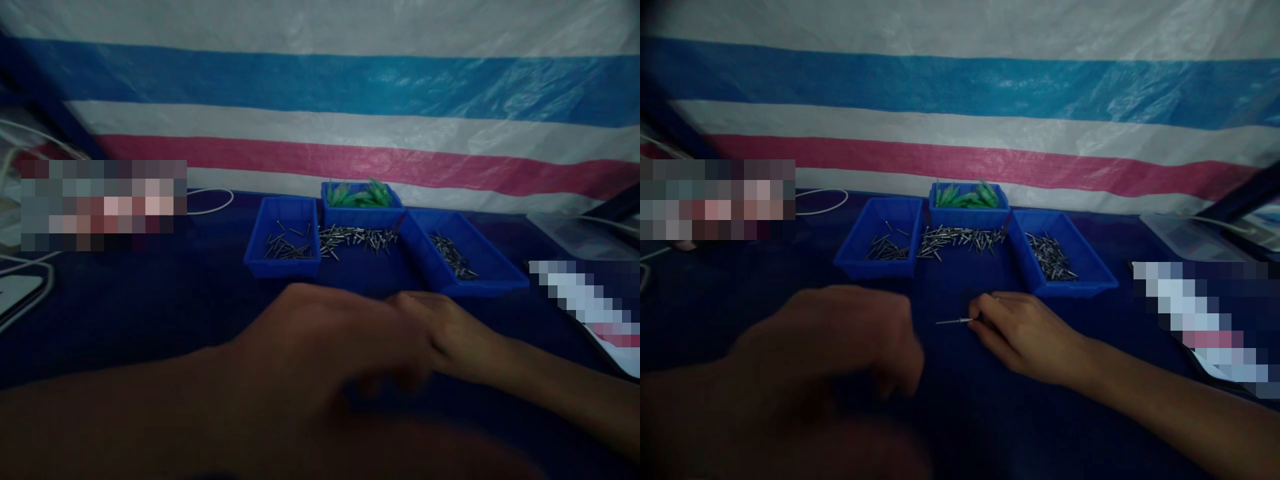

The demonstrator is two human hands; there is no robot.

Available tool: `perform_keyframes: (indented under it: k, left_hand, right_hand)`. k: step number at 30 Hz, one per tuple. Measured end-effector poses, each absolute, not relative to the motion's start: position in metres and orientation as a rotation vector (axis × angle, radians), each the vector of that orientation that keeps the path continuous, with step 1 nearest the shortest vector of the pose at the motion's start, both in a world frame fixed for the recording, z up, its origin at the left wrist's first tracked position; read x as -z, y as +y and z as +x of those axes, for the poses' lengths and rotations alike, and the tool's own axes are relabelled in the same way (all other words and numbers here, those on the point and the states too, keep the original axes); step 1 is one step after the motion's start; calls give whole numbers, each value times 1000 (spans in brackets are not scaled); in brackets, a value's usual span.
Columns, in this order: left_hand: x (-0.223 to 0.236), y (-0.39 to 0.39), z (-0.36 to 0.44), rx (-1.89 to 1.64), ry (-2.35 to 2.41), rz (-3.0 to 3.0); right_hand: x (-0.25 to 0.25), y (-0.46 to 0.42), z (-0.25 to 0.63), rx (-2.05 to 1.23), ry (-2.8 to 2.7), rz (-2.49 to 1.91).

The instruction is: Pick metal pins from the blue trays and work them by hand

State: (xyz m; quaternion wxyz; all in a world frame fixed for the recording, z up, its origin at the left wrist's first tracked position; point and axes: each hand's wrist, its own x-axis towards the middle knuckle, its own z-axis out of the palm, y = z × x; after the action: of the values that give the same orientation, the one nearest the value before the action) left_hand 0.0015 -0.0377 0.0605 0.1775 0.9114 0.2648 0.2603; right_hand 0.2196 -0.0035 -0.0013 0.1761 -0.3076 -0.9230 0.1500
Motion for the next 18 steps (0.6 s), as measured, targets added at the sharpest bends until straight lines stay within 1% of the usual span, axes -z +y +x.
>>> perform_keyframes:
  k: [1, 2, 5, 8, 12, 18]
  left_hand:
    - [-55, -28, -1, -869, 793, 2507]
    - [-47, -18, -3, -848, 876, 2519]
    - [-18, -1, -8, -534, 1032, 2752]
    - [0, 2, -8, -395, 1009, 2901]
    - [1, 1, -7, -412, 892, 2961]
    - [-3, 4, -9, -430, 861, 3013]
  right_hand:
    - [1, -4, 219, -416, -2620, -866]
    - [1, -4, 219, -399, -2624, -876]
    - [0, -4, 218, -355, -2619, -916]
    - [-1, -4, 219, -351, -2613, -919]
    - [-2, -5, 219, -385, -2602, -929]
    - [-4, -5, 219, -424, -2596, -950]
